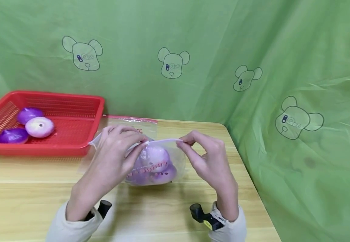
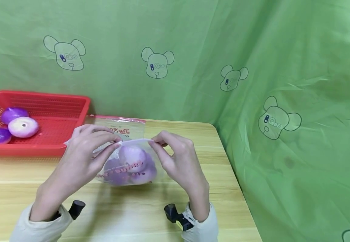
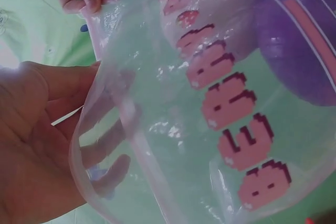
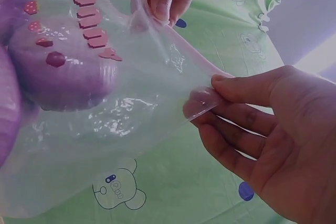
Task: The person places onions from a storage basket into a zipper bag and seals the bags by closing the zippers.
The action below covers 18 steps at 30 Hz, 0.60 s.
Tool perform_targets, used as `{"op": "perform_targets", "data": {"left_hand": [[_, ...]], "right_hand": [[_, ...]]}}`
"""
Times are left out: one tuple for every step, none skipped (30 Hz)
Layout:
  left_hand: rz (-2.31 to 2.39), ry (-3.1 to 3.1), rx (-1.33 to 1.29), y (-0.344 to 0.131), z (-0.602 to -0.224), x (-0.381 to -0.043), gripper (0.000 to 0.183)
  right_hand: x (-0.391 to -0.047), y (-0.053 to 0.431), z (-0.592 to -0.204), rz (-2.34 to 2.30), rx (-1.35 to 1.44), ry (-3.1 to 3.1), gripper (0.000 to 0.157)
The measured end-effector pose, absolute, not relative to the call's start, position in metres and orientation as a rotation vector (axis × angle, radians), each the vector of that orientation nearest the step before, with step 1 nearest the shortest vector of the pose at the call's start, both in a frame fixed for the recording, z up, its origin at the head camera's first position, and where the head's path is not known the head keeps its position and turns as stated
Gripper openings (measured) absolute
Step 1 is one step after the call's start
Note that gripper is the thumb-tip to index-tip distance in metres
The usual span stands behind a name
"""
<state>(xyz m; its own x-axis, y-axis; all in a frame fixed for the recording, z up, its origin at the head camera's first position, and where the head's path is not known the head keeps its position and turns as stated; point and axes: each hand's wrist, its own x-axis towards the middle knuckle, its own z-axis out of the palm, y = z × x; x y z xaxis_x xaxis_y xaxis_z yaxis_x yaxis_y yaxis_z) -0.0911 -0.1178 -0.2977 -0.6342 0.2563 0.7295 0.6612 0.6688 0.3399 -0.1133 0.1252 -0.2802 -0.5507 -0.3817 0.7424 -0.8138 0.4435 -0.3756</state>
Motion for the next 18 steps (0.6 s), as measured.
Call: {"op": "perform_targets", "data": {"left_hand": [[-0.795, -2.214, -0.704, -0.1179, -0.2980, -0.0913, 0.013], [-0.791, -2.204, -0.703, -0.1180, -0.2982, -0.0915, 0.012], [-0.789, -2.195, -0.704, -0.1181, -0.2984, -0.0917, 0.012], [-0.787, -2.186, -0.707, -0.1183, -0.2985, -0.0920, 0.012], [-0.787, -2.179, -0.711, -0.1184, -0.2986, -0.0923, 0.012], [-0.787, -2.173, -0.716, -0.1184, -0.2987, -0.0926, 0.012], [-0.786, -2.167, -0.721, -0.1185, -0.2988, -0.0928, 0.011], [-0.786, -2.160, -0.727, -0.1185, -0.2989, -0.0931, 0.011], [-0.787, -2.156, -0.732, -0.1186, -0.2989, -0.0933, 0.011], [-0.788, -2.152, -0.737, -0.1186, -0.2989, -0.0934, 0.011], [-0.789, -2.148, -0.742, -0.1186, -0.2990, -0.0937, 0.010], [-0.790, -2.144, -0.746, -0.1187, -0.2991, -0.0942, 0.010], [-0.790, -2.138, -0.750, -0.1189, -0.2993, -0.0947, 0.010], [-0.791, -2.133, -0.753, -0.1191, -0.2996, -0.0952, 0.010], [-0.792, -2.128, -0.756, -0.1193, -0.2998, -0.0957, 0.010], [-0.791, -2.123, -0.760, -0.1197, -0.3001, -0.0963, 0.010], [-0.794, -2.118, -0.765, -0.1202, -0.3004, -0.0971, 0.010], [-0.795, -2.115, -0.771, -0.1209, -0.3005, -0.0978, 0.010]], "right_hand": [[-0.1132, 0.1251, -0.2801, 0.991, 0.999, -2.127, 0.014], [-0.1130, 0.1251, -0.2799, 0.994, 1.000, -2.124, 0.014], [-0.1128, 0.1251, -0.2797, 0.998, 1.001, -2.122, 0.014], [-0.1126, 0.1252, -0.2795, 1.001, 1.000, -2.120, 0.014], [-0.1125, 0.1253, -0.2794, 1.005, 1.002, -2.117, 0.015], [-0.1124, 0.1255, -0.2793, 1.010, 1.003, -2.116, 0.014], [-0.1123, 0.1258, -0.2792, 1.014, 1.001, -2.115, 0.014], [-0.1122, 0.1261, -0.2792, 1.019, 1.001, -2.115, 0.015], [-0.1122, 0.1263, -0.2793, 1.020, 0.999, -2.114, 0.015], [-0.1121, 0.1266, -0.2793, 1.022, 0.997, -2.114, 0.014], [-0.1121, 0.1269, -0.2794, 1.022, 0.997, -2.114, 0.014], [-0.1122, 0.1271, -0.2795, 1.022, 0.994, -2.115, 0.014], [-0.1122, 0.1272, -0.2796, 1.022, 0.991, -2.115, 0.014], [-0.1123, 0.1272, -0.2797, 1.021, 0.988, -2.115, 0.014], [-0.1124, 0.1270, -0.2798, 1.020, 0.985, -2.114, 0.014], [-0.1125, 0.1269, -0.2799, 1.021, 0.983, -2.115, 0.014], [-0.1127, 0.1267, -0.2799, 1.019, 0.982, -2.115, 0.015], [-0.1128, 0.1266, -0.2799, 1.018, 0.983, -2.116, 0.015]]}}
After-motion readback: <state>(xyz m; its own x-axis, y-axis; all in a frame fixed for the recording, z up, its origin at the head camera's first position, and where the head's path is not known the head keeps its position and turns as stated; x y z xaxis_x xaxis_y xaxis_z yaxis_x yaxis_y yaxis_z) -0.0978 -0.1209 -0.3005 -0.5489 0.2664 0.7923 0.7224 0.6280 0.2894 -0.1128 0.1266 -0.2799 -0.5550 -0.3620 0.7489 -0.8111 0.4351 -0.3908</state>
